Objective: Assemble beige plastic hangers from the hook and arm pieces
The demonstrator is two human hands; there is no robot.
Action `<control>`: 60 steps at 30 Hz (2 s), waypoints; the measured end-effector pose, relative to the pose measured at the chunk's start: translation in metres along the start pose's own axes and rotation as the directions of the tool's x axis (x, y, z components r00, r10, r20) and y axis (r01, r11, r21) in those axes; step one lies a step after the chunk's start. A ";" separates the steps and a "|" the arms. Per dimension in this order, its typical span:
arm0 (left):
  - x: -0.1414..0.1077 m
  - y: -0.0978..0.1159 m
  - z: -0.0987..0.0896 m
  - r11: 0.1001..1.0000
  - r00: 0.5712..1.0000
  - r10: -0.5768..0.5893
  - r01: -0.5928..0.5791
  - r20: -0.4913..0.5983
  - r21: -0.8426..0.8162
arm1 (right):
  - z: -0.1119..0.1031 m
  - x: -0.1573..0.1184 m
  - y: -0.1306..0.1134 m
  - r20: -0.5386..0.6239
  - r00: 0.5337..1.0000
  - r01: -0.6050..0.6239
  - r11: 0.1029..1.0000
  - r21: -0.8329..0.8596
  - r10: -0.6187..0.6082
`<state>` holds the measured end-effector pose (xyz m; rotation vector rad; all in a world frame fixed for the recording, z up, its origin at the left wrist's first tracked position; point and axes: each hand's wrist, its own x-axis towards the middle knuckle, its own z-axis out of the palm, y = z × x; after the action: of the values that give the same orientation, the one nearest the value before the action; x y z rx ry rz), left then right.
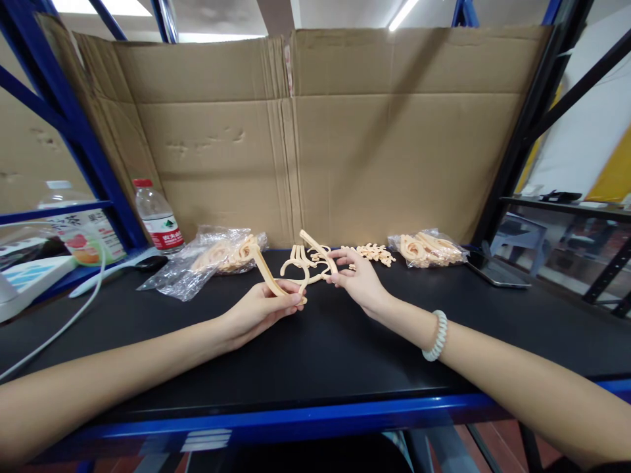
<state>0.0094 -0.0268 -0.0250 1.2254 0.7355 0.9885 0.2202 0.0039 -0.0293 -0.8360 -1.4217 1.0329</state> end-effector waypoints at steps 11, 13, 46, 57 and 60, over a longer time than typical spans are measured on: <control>0.002 -0.003 -0.003 0.999 0.999 0.028 -0.028 0.038 -0.016 | 0.006 -0.005 0.003 0.202 0.977 -0.086 0.994 0.064 0.071; 0.002 -0.004 -0.003 0.999 0.999 0.026 -0.026 0.033 -0.022 | 0.008 -0.007 0.001 0.254 0.966 -0.059 0.998 0.025 0.051; -0.002 -0.005 0.001 0.985 0.985 0.159 -0.163 0.064 0.059 | 0.021 -0.017 -0.009 0.405 0.914 0.037 0.999 0.018 -0.041; -0.007 -0.005 0.006 0.988 0.986 0.146 -0.150 -0.084 -0.034 | 0.029 -0.025 -0.008 0.308 0.939 0.177 0.983 -0.049 -0.154; -0.010 -0.003 0.010 0.987 0.984 0.114 -0.128 -0.135 -0.099 | 0.033 -0.029 -0.011 0.279 0.942 0.226 0.968 -0.107 -0.189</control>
<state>0.0151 -0.0398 -0.0260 1.1304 0.7048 1.2021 0.1914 -0.0308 -0.0291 -0.6425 -1.7865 0.9165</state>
